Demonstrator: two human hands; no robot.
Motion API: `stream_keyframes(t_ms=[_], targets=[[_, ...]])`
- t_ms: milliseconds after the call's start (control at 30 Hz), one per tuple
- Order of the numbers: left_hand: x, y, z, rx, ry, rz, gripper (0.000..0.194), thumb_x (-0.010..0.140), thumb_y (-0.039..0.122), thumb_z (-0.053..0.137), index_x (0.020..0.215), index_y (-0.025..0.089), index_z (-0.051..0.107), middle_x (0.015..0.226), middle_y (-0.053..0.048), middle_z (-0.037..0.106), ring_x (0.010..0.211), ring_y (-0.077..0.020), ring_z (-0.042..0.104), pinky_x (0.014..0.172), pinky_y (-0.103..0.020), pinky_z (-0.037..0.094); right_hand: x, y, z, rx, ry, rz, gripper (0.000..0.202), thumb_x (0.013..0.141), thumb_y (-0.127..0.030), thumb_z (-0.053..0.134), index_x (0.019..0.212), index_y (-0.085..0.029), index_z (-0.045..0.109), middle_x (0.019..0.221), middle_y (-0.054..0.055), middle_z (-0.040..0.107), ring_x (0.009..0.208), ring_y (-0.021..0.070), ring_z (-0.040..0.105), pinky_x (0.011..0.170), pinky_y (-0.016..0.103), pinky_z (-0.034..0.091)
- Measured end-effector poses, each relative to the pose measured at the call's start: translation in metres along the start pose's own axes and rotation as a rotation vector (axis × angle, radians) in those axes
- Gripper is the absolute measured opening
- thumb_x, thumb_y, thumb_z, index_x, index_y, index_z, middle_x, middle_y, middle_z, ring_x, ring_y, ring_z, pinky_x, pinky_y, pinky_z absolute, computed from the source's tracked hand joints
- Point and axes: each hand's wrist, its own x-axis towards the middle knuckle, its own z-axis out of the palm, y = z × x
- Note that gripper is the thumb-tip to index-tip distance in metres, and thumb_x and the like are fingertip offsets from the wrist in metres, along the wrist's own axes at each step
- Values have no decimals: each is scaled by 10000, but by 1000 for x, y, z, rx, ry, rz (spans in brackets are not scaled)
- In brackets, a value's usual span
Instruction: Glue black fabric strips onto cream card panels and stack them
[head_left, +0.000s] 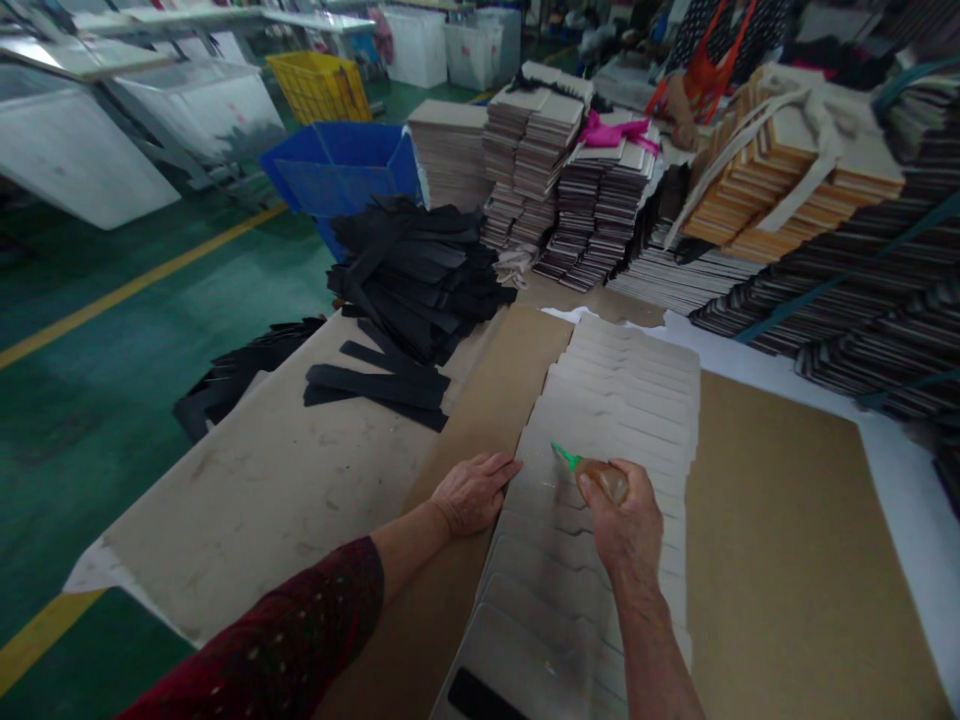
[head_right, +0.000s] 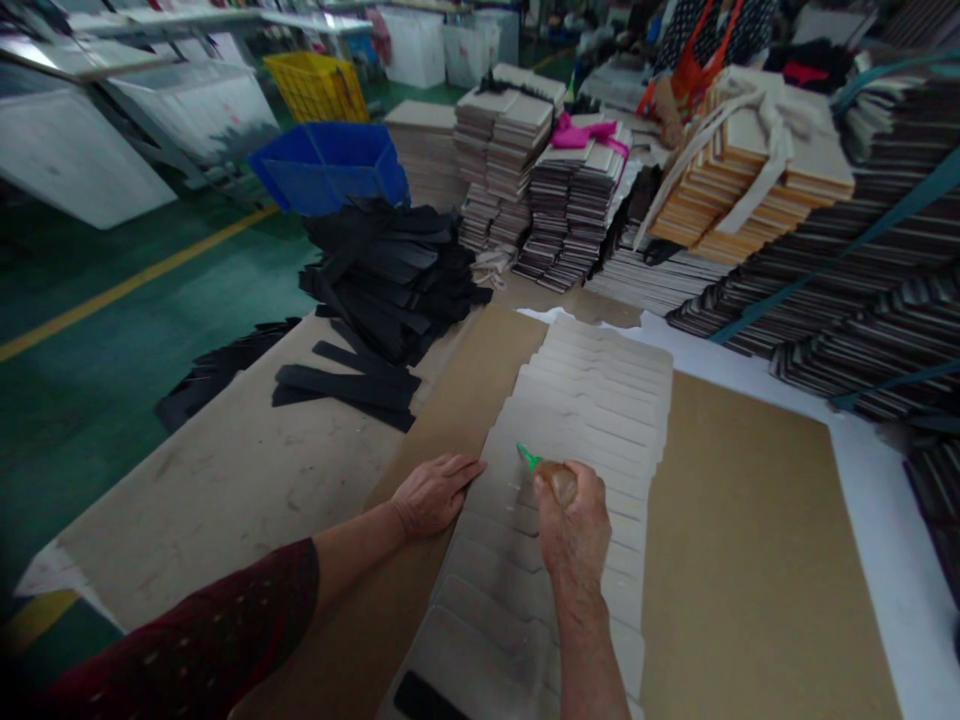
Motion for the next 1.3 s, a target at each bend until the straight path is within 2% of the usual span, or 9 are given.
stream_keyframes(t_ms=[233, 433, 600, 800, 933, 1067, 1200, 1300], targets=[[-1, 0, -1, -3, -2, 3, 525, 897, 208, 476, 1419, 249, 458, 1374, -53, 539, 1167, -239, 548, 1019, -388, 465, -2, -2, 2, 6, 24, 54, 537, 724, -564, 629, 1139, -222, 615, 1060, 68, 643, 898, 242, 588, 799, 362, 428], [-1, 1, -1, 3, -8, -2, 534, 890, 214, 485, 1421, 256, 456, 1378, -47, 538, 1159, -240, 550, 1012, -391, 471, -5, -20, 26, 13, -18, -48, 509, 745, -545, 601, 1138, -221, 602, 1119, 79, 625, 978, 261, 577, 845, 372, 424], [-1, -1, 0, 1, 0, 5, 516, 898, 221, 480, 1414, 234, 467, 1377, -45, 543, 1153, -244, 547, 1010, -388, 471, -7, -19, 25, 15, -15, -57, 507, 746, -540, 614, 1138, -220, 603, 1115, 78, 633, 969, 254, 581, 857, 370, 426], [-2, 0, 0, -21, 18, 15, 523, 877, 199, 498, 1399, 226, 477, 1369, -53, 548, 1160, -248, 551, 1008, -395, 477, -9, -17, 22, 65, -15, 8, 535, 723, -554, 654, 1137, -218, 614, 1108, 76, 646, 957, 256, 595, 846, 369, 451], [-3, -1, -3, -40, 54, 2, 490, 897, 176, 470, 1386, 215, 474, 1347, -60, 558, 1162, -217, 561, 1005, -357, 485, -8, -18, 19, 193, -17, 172, 596, 687, -572, 699, 1157, -214, 615, 987, 51, 679, 843, 235, 617, 764, 340, 472], [20, -14, -12, -53, 93, 8, 439, 933, 146, 399, 1363, 176, 476, 1276, -66, 590, 1094, -163, 584, 974, -284, 496, -4, -13, 13, 274, 87, 285, 658, 628, -594, 739, 1151, -210, 626, 890, 29, 680, 787, 229, 620, 712, 326, 478], [59, -28, -19, -15, 110, 42, 441, 916, 141, 438, 1348, 185, 512, 1288, -61, 590, 1163, -210, 523, 1052, -342, 441, 3, -9, 18, 296, 127, 250, 688, 618, -605, 751, 1165, -209, 620, 916, 27, 675, 785, 216, 616, 723, 323, 484], [74, -33, -20, 20, 94, 73, 461, 903, 138, 458, 1355, 203, 522, 1296, -53, 592, 1147, -219, 515, 1054, -357, 426, 8, -8, 27, 293, 119, 207, 672, 646, -589, 737, 1180, -197, 619, 975, 40, 677, 814, 209, 613, 767, 328, 484]])
